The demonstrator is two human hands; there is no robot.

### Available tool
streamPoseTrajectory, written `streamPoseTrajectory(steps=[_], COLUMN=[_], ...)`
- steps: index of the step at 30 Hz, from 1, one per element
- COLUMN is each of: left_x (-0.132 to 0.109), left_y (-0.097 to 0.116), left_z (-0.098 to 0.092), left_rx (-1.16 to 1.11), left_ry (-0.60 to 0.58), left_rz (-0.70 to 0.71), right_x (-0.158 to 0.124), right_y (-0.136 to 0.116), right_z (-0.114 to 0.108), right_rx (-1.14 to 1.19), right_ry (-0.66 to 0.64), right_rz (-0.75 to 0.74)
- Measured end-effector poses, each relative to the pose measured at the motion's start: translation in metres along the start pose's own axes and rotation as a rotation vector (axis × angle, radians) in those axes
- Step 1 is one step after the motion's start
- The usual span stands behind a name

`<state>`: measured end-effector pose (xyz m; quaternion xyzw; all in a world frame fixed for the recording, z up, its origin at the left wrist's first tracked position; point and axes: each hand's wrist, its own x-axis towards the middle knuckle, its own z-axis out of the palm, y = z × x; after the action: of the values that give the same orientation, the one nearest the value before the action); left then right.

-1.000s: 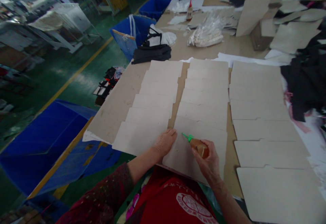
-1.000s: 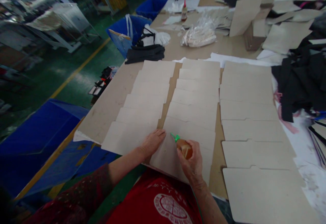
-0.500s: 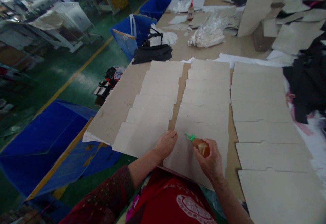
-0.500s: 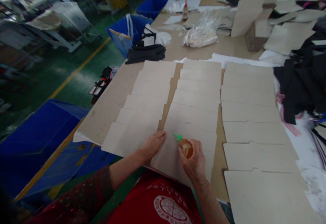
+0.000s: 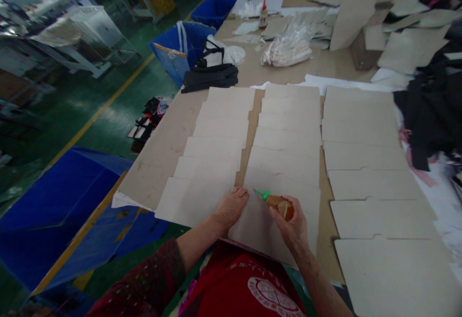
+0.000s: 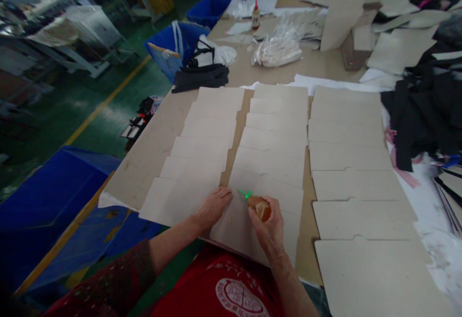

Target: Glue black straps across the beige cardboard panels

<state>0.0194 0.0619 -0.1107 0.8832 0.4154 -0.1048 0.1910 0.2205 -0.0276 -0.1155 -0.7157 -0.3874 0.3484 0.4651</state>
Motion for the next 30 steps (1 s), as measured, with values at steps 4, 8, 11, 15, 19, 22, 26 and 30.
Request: streamPoseTrajectory(steps=[4, 8, 11, 15, 19, 22, 26, 30], left_x=[0.003, 0.011, 0.02, 0.028, 0.03, 0.031, 0.031, 0.031], left_y=[0.002, -0.001, -0.006, -0.008, -0.007, -0.007, -0.006, -0.006], left_z=[-0.003, -0.007, -0.009, -0.011, -0.014, -0.016, -0.019, -0.018], left_rx=[0.022, 0.054, 0.079, 0.104, 0.135, 0.154, 0.164, 0.161], left_ry=[-0.008, -0.036, -0.071, -0.11, -0.134, -0.15, -0.165, -0.16], left_rz=[-0.035, -0.046, -0.057, -0.053, -0.051, -0.051, -0.055, -0.062], right_x=[0.003, -0.001, -0.016, -0.037, -0.044, -0.041, -0.033, -0.028], right_y=[0.005, 0.017, 0.03, 0.041, 0.039, 0.036, 0.033, 0.029], right_z=[-0.019, -0.064, -0.095, -0.109, -0.103, -0.097, -0.096, -0.104], right_rx=[0.418, 0.514, 0.378, 0.096, -0.004, -0.043, -0.113, -0.229], right_ry=[0.205, 0.408, 0.461, 0.441, 0.412, 0.395, 0.37, 0.365], right_rz=[0.216, 0.253, 0.256, 0.263, 0.247, 0.22, 0.128, 0.018])
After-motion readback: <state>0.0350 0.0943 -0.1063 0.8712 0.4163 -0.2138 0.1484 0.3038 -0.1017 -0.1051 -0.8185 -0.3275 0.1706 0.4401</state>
